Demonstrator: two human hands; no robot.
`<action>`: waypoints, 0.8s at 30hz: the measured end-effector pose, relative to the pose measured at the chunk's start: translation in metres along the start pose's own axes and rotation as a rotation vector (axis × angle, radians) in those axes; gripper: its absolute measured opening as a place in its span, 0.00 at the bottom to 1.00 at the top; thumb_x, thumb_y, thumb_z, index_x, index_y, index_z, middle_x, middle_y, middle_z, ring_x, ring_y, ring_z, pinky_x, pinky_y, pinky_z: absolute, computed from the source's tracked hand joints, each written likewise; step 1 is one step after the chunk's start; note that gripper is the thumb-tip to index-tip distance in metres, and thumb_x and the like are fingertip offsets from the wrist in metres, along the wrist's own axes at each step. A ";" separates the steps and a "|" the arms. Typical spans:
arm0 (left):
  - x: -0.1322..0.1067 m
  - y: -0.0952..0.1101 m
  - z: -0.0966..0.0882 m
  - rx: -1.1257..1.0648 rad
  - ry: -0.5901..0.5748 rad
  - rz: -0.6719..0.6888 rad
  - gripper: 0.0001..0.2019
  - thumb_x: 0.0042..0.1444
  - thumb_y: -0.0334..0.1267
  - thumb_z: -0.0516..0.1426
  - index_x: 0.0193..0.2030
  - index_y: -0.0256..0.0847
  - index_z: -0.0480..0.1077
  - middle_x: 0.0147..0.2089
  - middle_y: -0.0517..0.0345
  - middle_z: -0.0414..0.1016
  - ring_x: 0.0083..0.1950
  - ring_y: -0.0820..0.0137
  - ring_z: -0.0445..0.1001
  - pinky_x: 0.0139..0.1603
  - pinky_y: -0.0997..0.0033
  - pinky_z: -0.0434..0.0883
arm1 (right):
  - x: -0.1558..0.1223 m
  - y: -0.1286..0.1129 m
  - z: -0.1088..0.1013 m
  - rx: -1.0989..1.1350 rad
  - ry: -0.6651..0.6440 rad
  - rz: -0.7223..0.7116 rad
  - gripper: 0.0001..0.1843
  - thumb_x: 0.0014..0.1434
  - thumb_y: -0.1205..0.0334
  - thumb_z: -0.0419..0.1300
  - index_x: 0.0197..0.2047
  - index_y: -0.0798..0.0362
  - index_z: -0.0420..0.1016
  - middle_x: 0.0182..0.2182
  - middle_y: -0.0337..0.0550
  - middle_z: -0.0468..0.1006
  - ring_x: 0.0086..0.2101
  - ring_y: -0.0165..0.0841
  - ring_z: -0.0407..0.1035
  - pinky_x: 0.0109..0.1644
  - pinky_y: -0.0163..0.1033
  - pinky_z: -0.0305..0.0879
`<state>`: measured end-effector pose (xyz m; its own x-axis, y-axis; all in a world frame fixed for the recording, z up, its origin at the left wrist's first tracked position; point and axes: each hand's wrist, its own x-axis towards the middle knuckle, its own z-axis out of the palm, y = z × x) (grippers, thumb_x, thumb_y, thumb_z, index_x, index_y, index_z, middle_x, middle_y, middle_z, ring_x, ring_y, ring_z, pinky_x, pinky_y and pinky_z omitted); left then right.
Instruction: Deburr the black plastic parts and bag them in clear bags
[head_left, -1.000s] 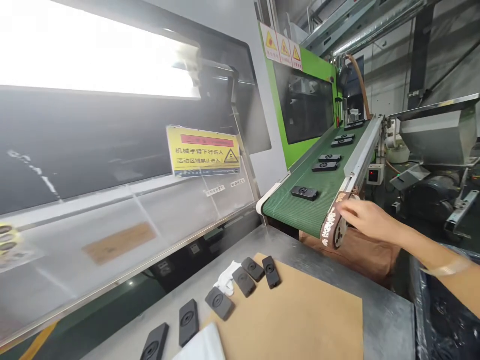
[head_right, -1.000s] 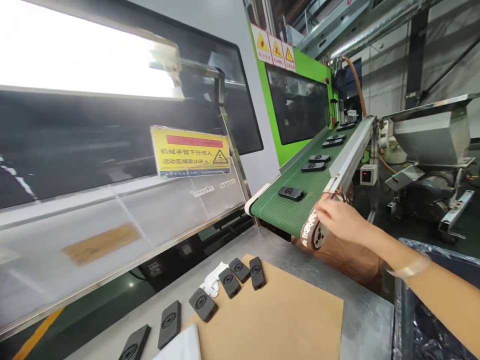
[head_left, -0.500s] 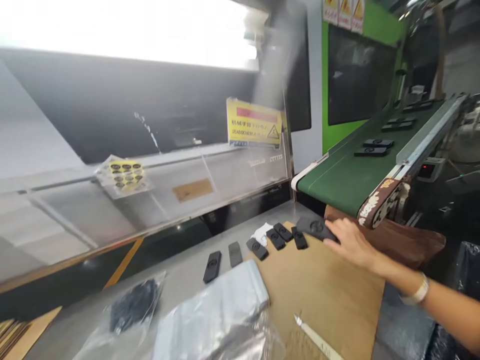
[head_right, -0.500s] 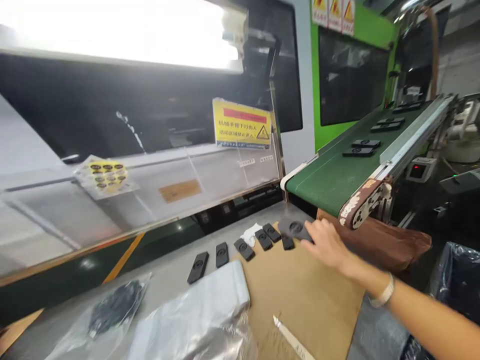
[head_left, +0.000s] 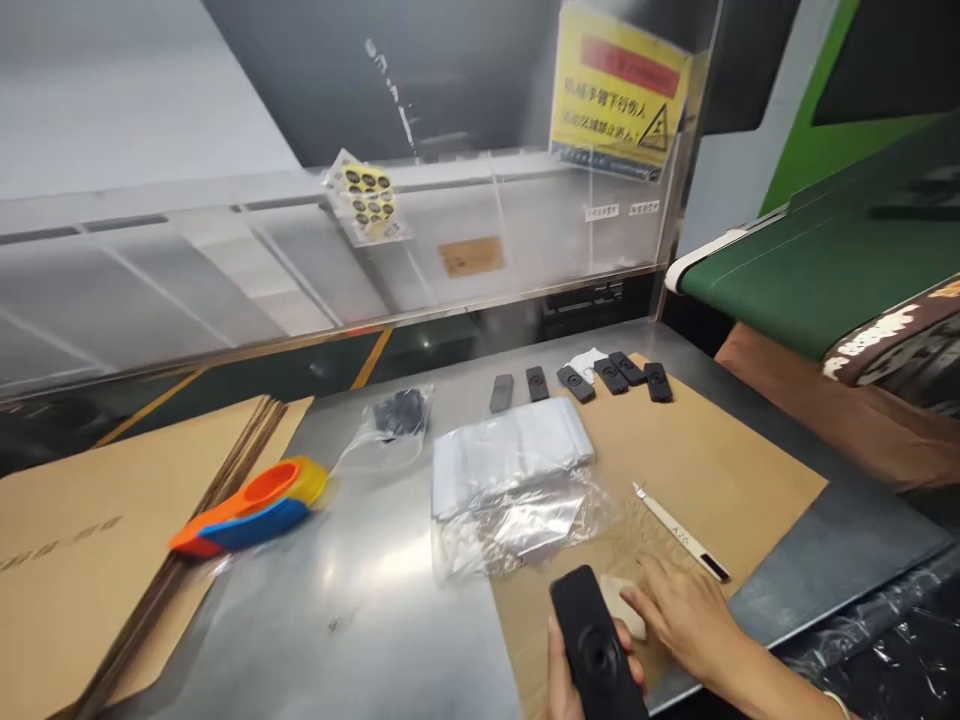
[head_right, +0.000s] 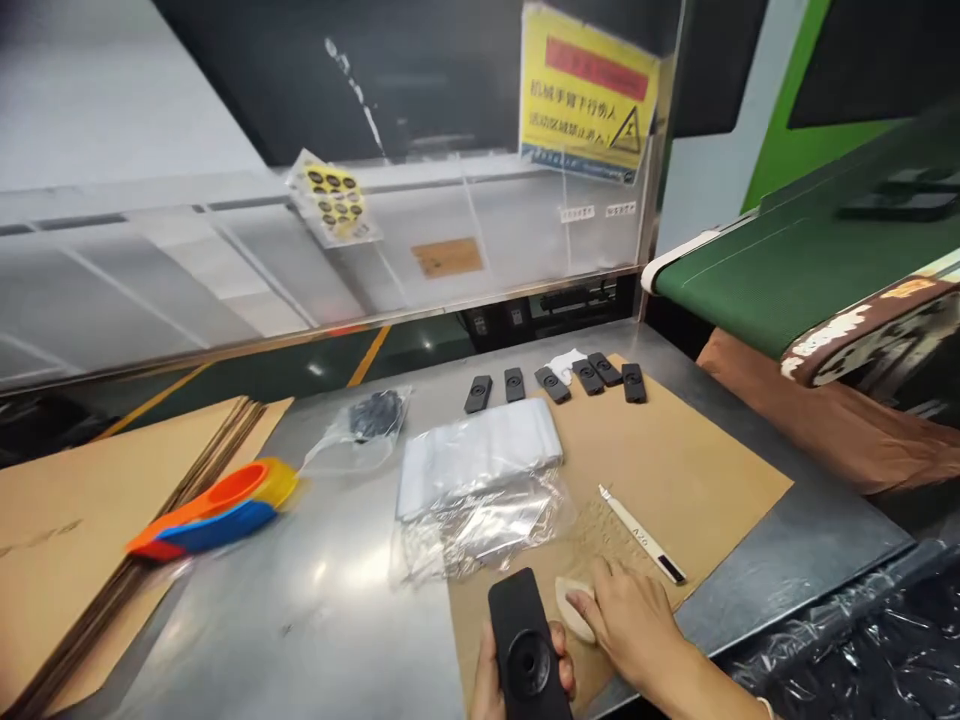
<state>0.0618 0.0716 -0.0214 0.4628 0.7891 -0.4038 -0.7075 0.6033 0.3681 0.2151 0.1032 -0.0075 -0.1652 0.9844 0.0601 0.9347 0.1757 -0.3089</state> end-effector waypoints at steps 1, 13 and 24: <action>-0.007 -0.002 -0.002 -0.010 -0.025 -0.003 0.34 0.43 0.67 0.53 0.27 0.31 0.75 0.23 0.51 0.75 0.22 0.72 0.72 0.23 0.77 0.65 | 0.000 -0.006 0.011 -0.013 -0.025 0.014 0.16 0.61 0.52 0.50 0.36 0.56 0.70 0.29 0.52 0.77 0.28 0.45 0.74 0.29 0.45 0.67; -0.069 0.001 -0.032 -0.124 -0.161 -0.039 0.29 0.52 0.62 0.49 0.51 0.44 0.71 0.29 0.55 0.76 0.25 0.68 0.77 0.24 0.74 0.70 | -0.029 -0.018 0.008 0.246 -0.104 -0.093 0.21 0.63 0.53 0.50 0.57 0.52 0.61 0.48 0.49 0.71 0.40 0.33 0.71 0.43 0.37 0.70; -0.089 -0.025 -0.047 0.013 0.279 -0.064 0.37 0.48 0.57 0.57 0.61 0.38 0.61 0.31 0.47 0.79 0.25 0.61 0.76 0.28 0.65 0.72 | -0.072 -0.068 -0.009 0.369 0.006 -0.472 0.23 0.64 0.55 0.49 0.61 0.51 0.60 0.40 0.51 0.69 0.39 0.36 0.70 0.40 0.37 0.72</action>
<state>0.0130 -0.0186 -0.0342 0.3401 0.6880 -0.6411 -0.6739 0.6538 0.3441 0.1664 0.0199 0.0182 -0.5332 0.7998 0.2759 0.5893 0.5851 -0.5571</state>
